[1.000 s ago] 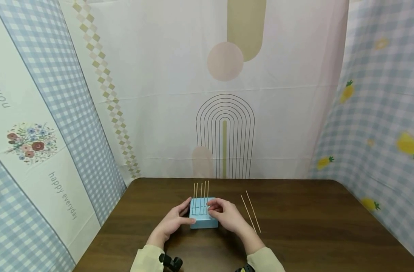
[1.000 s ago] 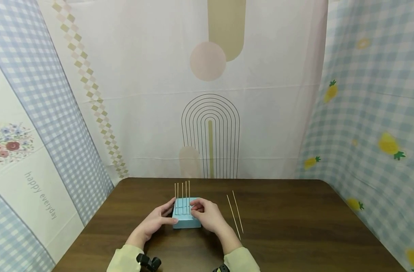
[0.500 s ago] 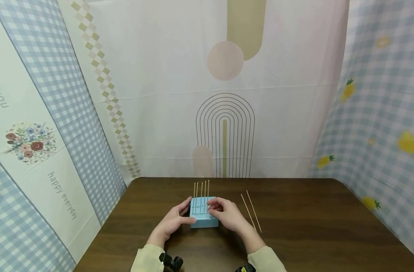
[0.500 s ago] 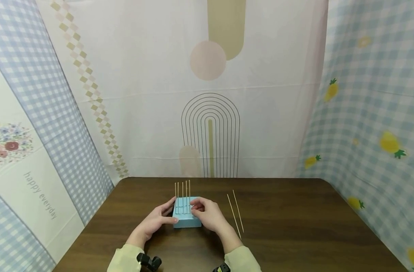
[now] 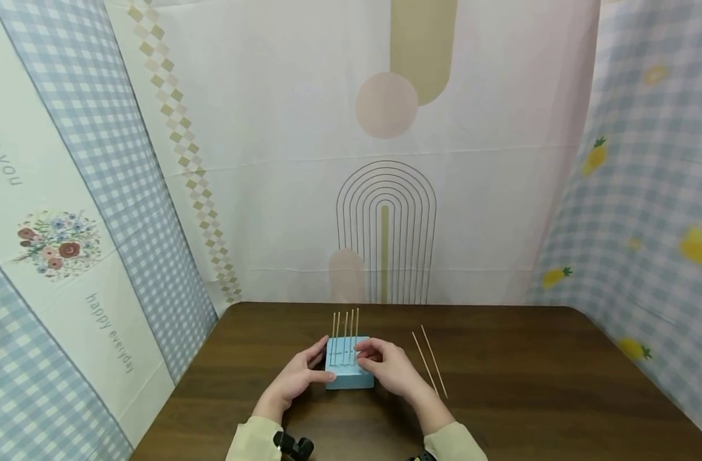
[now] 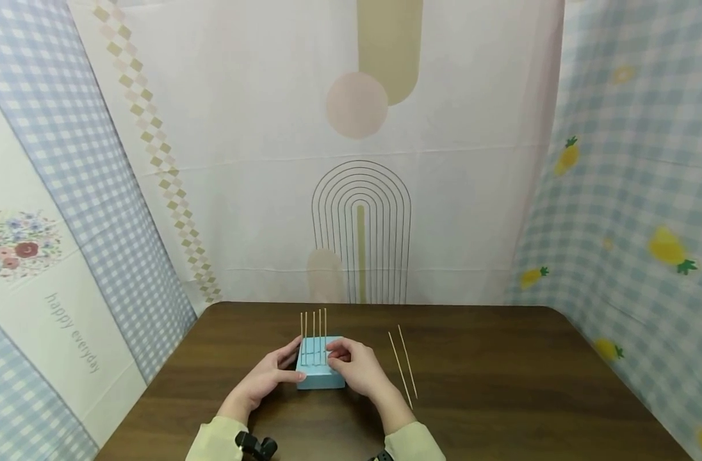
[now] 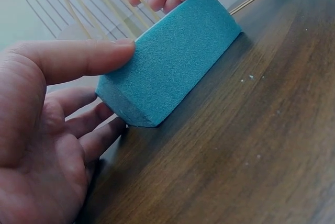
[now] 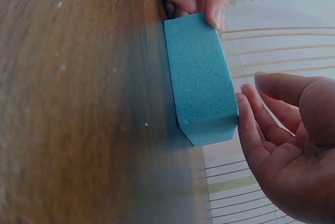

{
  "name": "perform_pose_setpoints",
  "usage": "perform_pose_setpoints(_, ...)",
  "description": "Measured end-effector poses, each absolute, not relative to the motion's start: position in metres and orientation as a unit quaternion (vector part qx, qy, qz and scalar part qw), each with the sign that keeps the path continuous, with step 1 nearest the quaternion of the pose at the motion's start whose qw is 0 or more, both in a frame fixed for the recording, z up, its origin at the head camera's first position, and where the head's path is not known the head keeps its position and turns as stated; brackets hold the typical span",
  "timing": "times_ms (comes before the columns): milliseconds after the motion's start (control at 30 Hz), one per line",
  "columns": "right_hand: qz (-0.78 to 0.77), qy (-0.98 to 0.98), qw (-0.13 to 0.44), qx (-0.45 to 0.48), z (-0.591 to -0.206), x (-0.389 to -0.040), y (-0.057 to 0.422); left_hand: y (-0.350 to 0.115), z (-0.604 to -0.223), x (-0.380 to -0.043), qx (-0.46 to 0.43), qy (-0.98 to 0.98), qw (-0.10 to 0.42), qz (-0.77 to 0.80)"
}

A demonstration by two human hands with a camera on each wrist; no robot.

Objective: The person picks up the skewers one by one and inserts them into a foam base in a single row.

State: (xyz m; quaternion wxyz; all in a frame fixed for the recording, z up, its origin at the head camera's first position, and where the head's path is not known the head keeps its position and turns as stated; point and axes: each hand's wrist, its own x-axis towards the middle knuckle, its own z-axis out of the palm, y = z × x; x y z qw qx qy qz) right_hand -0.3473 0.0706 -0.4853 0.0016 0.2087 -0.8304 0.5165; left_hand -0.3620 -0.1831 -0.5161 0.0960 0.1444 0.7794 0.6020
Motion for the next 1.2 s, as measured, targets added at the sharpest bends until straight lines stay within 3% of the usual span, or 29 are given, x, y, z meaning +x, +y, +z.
perform_pose_setpoints(700,0.504,-0.836,0.004,0.215,-0.477,-0.355,0.090,-0.180,-0.513,-0.365,0.146,0.779,0.102,0.602)
perform_pose_setpoints(1000,0.522,-0.847,0.045,0.087,-0.473,-0.364,0.155,-0.183,-0.515,-0.362,0.147,0.778,0.105,0.602)
perform_pose_setpoints(1200,0.496,-0.867,0.038,0.019,-0.478,-0.368,0.193,-0.186,-0.515,-0.363,0.145,0.780,0.104,0.599)
